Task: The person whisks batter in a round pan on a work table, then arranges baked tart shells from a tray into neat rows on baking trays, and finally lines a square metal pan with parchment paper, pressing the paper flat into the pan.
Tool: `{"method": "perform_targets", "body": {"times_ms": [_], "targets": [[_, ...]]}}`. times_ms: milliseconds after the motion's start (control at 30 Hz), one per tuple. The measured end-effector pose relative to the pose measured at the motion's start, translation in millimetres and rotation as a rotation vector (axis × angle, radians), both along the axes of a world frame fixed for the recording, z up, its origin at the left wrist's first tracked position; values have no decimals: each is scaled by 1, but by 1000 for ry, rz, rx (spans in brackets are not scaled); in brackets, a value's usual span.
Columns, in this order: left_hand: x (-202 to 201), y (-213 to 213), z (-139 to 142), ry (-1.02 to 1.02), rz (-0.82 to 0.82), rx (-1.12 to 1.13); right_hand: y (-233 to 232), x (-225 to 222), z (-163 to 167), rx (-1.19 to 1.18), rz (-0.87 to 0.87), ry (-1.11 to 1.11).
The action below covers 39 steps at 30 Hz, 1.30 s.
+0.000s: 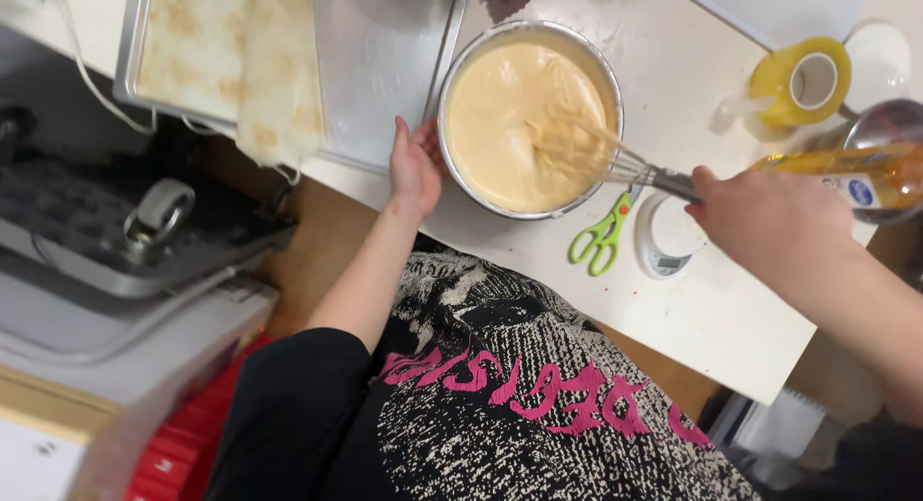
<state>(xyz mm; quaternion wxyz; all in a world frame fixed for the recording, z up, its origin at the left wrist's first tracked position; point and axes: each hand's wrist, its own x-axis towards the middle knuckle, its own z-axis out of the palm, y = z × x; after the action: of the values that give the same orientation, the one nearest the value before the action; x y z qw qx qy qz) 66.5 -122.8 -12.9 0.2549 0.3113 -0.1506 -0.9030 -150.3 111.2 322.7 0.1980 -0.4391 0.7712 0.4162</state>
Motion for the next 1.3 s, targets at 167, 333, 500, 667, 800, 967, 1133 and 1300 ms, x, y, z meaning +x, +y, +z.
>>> {"method": "perform_targets", "body": {"times_ms": [167,333,500,667,800,967,1133,1300], "targets": [[1,21,-11,41,-104,174,-19,21,-14,-36,5,-157],[5,29,-16,89,-249,203,-40,29,-36,-140,-386,-360],[7,22,-14,40,-395,245,-71,24,-17,-129,-295,-214],[11,15,-13,72,-512,291,-128,-28,-25,-75,-198,-135],[18,12,-16,83,-548,376,-137,-94,-64,-197,-209,-233],[22,15,-29,81,-517,480,-88,-116,-76,-56,-255,-94],[30,19,-46,35,-491,562,-27,-52,-49,22,-617,-50],[35,15,-52,59,-504,557,28,15,-48,-15,-692,-257]]}}
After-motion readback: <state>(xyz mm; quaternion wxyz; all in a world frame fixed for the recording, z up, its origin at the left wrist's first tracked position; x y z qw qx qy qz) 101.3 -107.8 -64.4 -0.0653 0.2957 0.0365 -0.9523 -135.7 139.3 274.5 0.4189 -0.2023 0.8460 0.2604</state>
